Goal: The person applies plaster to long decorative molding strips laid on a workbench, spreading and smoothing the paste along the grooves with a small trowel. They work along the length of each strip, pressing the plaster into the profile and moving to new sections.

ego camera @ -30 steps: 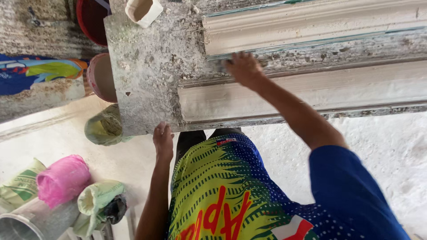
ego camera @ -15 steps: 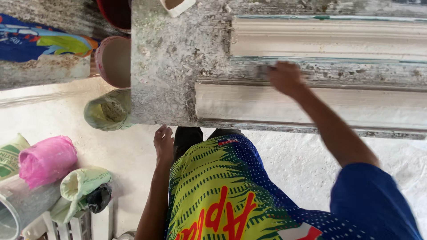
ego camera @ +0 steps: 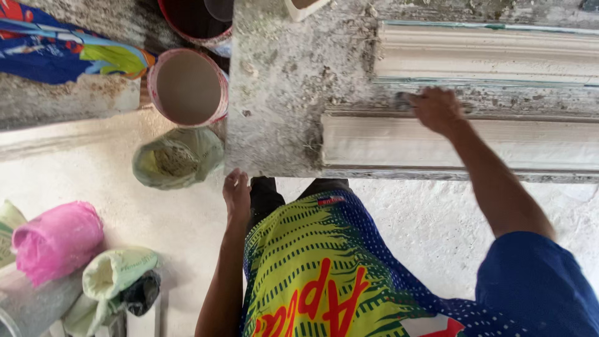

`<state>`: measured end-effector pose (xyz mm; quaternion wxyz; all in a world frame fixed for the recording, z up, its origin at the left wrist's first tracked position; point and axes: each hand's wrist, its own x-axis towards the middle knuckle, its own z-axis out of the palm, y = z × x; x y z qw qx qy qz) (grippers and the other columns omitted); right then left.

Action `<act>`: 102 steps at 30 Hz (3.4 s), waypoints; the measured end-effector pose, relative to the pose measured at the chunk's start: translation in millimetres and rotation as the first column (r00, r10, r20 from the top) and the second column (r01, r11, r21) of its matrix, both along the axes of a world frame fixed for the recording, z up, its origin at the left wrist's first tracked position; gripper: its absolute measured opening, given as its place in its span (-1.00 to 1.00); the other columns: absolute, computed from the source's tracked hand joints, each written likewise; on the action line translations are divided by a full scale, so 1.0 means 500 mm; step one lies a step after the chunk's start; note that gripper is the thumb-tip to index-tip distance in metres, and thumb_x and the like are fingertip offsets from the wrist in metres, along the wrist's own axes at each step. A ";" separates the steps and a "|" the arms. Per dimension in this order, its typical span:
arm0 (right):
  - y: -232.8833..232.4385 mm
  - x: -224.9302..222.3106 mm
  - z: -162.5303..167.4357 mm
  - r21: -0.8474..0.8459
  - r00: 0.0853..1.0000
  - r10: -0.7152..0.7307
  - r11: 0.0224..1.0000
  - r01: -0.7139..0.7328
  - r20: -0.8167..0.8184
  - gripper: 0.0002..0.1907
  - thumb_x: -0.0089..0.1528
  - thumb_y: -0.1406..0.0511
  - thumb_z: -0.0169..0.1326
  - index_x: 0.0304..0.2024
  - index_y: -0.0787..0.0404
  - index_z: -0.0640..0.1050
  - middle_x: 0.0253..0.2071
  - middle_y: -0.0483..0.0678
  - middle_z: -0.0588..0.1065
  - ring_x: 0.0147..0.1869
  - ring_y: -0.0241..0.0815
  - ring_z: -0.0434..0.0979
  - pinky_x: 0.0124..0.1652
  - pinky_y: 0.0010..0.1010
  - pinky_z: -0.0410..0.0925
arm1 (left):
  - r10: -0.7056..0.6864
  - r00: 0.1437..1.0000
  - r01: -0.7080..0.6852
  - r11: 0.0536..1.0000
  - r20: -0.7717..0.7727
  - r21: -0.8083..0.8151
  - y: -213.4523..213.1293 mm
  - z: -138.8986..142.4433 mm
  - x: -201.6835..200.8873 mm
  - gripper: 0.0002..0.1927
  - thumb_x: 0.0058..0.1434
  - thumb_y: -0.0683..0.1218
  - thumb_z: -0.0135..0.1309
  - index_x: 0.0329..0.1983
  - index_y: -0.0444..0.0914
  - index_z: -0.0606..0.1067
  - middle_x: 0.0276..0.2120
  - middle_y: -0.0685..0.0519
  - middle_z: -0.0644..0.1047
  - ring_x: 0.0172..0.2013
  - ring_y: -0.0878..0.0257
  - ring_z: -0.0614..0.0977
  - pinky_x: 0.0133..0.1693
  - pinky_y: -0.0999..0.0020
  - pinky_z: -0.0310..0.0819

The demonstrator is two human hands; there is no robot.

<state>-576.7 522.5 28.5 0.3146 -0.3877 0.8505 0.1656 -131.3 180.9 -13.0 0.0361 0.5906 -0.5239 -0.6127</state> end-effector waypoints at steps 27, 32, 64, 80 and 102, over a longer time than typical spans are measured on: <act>-0.558 0.550 -0.001 -0.200 0.855 -0.471 0.836 0.512 0.217 -0.53 0.31 0.28 -0.01 0.13 0.54 0.31 -0.35 0.33 0.55 -0.33 0.20 0.59 -0.33 -0.01 0.45 | -0.060 0.997 0.065 0.990 -0.044 0.128 -0.392 -0.039 0.166 -0.65 0.34 -0.11 0.03 0.18 -0.22 0.48 -0.23 -0.02 0.48 -0.35 0.31 0.47 -0.35 0.40 0.47; -0.436 0.636 0.052 -0.224 0.695 -0.568 0.680 0.698 0.441 -0.35 0.32 0.13 -0.01 0.34 0.32 0.15 -0.40 0.19 0.56 -0.40 0.06 0.60 -0.40 -0.10 0.50 | -0.162 0.986 0.165 0.977 -0.028 0.139 -0.370 -0.058 0.176 -0.73 0.35 -0.14 0.07 0.07 -0.33 0.48 -0.27 -0.03 0.46 -0.40 0.23 0.43 -0.39 0.30 0.33; 0.016 1.109 -0.047 -0.068 -0.664 -0.719 -0.688 0.723 0.205 -0.42 0.34 0.05 -0.07 0.24 0.32 0.32 -0.21 0.31 0.60 -0.33 0.17 0.67 -0.23 -0.03 0.54 | -0.726 0.677 0.671 0.676 0.120 0.304 -0.217 -0.021 0.018 -0.24 0.25 0.18 0.11 0.40 -0.25 0.19 0.20 -0.19 0.42 0.08 -0.11 0.55 -0.11 -0.17 0.54; 0.011 1.022 -0.034 -0.136 -0.632 -0.681 -0.713 0.688 0.369 -0.45 0.31 0.06 -0.01 0.20 0.29 0.39 -0.51 0.12 0.54 -0.52 0.00 0.56 -0.52 -0.10 0.43 | -0.977 0.009 0.970 -0.044 0.215 -0.239 -0.320 0.035 -0.024 -0.76 0.24 0.03 0.23 -0.26 -0.25 0.61 -0.57 0.11 0.46 -0.50 0.40 0.43 -0.42 0.38 0.40; 0.011 1.055 0.003 -0.154 -0.610 -0.723 -0.677 0.720 0.325 -0.42 0.29 0.09 -0.01 0.25 0.31 0.35 -0.51 0.13 0.57 -0.55 -0.02 0.57 -0.51 -0.16 0.44 | -0.774 0.619 0.761 0.633 -0.132 -0.144 -0.138 0.011 -0.046 -0.51 0.42 0.12 0.03 -0.50 -0.33 0.47 -0.56 0.08 0.54 -0.52 0.33 0.49 -0.42 0.44 0.39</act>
